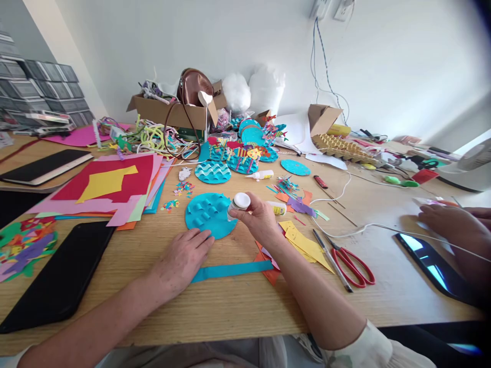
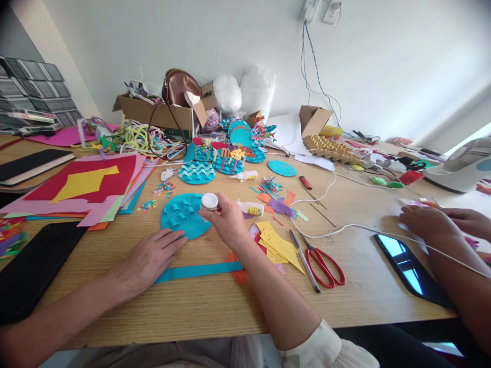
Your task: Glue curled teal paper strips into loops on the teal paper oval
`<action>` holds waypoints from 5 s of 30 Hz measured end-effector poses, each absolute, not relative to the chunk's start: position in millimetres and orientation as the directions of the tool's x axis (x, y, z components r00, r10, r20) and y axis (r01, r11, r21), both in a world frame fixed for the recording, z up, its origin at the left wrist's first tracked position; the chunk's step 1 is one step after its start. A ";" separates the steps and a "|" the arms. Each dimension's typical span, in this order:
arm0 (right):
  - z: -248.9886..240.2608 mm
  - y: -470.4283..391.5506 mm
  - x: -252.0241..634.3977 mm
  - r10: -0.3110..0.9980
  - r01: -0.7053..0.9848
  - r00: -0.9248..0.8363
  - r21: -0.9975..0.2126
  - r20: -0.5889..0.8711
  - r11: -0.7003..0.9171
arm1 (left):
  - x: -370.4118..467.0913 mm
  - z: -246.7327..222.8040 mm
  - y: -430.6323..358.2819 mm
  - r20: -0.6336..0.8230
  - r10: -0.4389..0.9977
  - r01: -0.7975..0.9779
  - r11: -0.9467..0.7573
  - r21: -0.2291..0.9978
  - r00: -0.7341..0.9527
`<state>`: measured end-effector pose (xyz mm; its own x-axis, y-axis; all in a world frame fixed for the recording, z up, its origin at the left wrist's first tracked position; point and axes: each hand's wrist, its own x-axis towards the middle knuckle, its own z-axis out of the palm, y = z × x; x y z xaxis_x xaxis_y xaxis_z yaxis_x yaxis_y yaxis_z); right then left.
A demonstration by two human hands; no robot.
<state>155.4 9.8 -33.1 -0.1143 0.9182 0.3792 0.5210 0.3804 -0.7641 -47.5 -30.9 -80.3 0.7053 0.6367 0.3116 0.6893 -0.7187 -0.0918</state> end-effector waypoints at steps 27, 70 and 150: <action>-37.7 15.3 161.3 0.937 0.322 -0.074 -0.880 0.343 0.348 | -48.8 -67.9 -32.2 0.259 0.648 0.676 -0.736 -0.027 0.716; -36.0 -2.1 137.1 0.902 0.435 -0.234 -0.791 0.362 0.430 | -61.7 -67.1 -40.3 0.243 0.699 0.717 -0.697 0.019 0.673; -18.2 -2.7 111.2 0.892 0.468 -0.337 -0.768 0.303 0.438 | -75.8 -73.2 -36.7 0.244 0.727 0.740 -0.671 0.052 0.642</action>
